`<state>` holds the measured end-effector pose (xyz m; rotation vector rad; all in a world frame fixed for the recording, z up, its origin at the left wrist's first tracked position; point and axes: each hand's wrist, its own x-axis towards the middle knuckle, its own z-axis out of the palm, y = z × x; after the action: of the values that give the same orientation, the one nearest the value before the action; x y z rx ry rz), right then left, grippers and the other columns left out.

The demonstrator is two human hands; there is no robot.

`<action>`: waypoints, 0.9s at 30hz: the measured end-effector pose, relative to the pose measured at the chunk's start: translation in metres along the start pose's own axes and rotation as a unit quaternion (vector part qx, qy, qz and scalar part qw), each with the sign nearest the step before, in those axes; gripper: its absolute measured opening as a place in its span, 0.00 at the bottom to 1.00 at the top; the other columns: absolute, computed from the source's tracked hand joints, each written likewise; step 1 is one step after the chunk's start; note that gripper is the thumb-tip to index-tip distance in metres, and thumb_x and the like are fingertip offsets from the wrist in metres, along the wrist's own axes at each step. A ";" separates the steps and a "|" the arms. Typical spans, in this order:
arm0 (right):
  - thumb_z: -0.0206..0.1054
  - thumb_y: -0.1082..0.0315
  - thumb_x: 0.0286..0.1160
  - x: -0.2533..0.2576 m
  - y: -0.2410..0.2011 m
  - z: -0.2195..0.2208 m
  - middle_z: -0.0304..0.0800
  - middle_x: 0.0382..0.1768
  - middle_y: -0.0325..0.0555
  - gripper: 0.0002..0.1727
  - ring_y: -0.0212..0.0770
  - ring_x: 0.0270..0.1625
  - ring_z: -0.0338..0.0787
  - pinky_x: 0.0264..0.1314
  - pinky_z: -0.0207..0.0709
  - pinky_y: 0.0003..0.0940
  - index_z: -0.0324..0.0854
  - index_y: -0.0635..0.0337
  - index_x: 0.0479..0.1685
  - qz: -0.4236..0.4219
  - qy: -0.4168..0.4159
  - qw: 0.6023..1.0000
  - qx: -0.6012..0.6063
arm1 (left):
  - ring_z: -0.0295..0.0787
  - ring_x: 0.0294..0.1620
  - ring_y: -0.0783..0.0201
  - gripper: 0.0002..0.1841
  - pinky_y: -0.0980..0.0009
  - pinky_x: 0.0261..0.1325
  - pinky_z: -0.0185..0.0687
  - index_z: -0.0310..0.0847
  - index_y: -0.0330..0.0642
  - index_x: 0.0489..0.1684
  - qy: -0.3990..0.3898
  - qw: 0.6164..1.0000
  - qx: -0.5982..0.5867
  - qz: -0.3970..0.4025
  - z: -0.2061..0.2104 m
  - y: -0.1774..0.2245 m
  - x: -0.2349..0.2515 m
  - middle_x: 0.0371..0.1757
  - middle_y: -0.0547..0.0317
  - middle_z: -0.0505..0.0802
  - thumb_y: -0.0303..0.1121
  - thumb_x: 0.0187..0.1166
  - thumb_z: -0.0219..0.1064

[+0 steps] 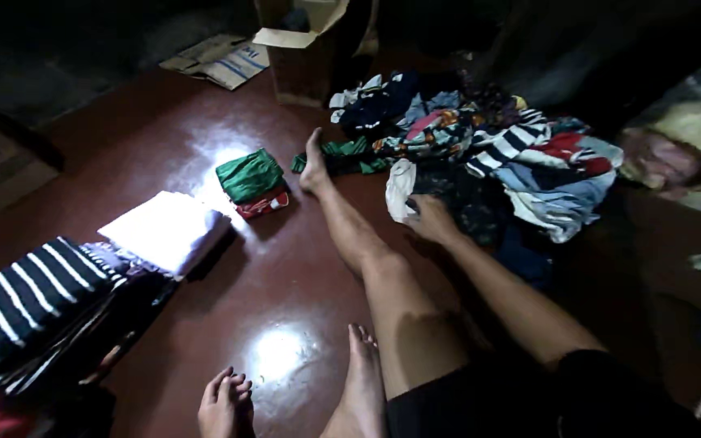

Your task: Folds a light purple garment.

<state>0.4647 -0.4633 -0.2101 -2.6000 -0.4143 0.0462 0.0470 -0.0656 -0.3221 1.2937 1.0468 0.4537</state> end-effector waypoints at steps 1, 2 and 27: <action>0.84 0.55 0.61 0.000 0.029 -0.004 0.73 0.78 0.65 0.43 0.72 0.77 0.75 0.69 0.72 0.76 0.73 0.56 0.81 0.045 0.038 0.998 -0.035 | 0.90 0.24 0.66 0.15 0.69 0.28 0.89 0.74 0.32 0.67 -0.007 1.000 -0.015 -0.002 -0.002 -0.001 0.001 0.35 0.54 0.92 0.31 0.92 0.50; 0.87 0.52 0.55 -0.001 0.055 -0.003 0.65 0.85 0.64 0.52 0.75 0.81 0.68 0.69 0.68 0.81 0.67 0.53 0.86 0.091 0.052 0.993 -0.057 | 0.91 0.25 0.65 0.15 0.68 0.28 0.90 0.73 0.33 0.67 -0.010 1.000 -0.024 -0.001 -0.004 -0.003 0.001 0.35 0.54 0.92 0.31 0.92 0.49; 0.47 0.57 0.95 -0.054 -0.055 -0.202 0.87 0.49 0.23 0.16 0.15 0.47 0.87 0.50 0.82 0.16 0.73 0.45 0.70 0.122 0.213 0.804 0.542 | 0.92 0.28 0.64 0.15 0.68 0.33 0.91 0.74 0.30 0.67 -0.006 1.000 -0.014 0.008 -0.007 -0.001 -0.007 0.38 0.51 0.92 0.29 0.92 0.49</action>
<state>0.4198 -0.5297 -0.0093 -1.4296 0.1248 -0.1681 0.0377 -0.0680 -0.3201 1.2781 1.0174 0.4704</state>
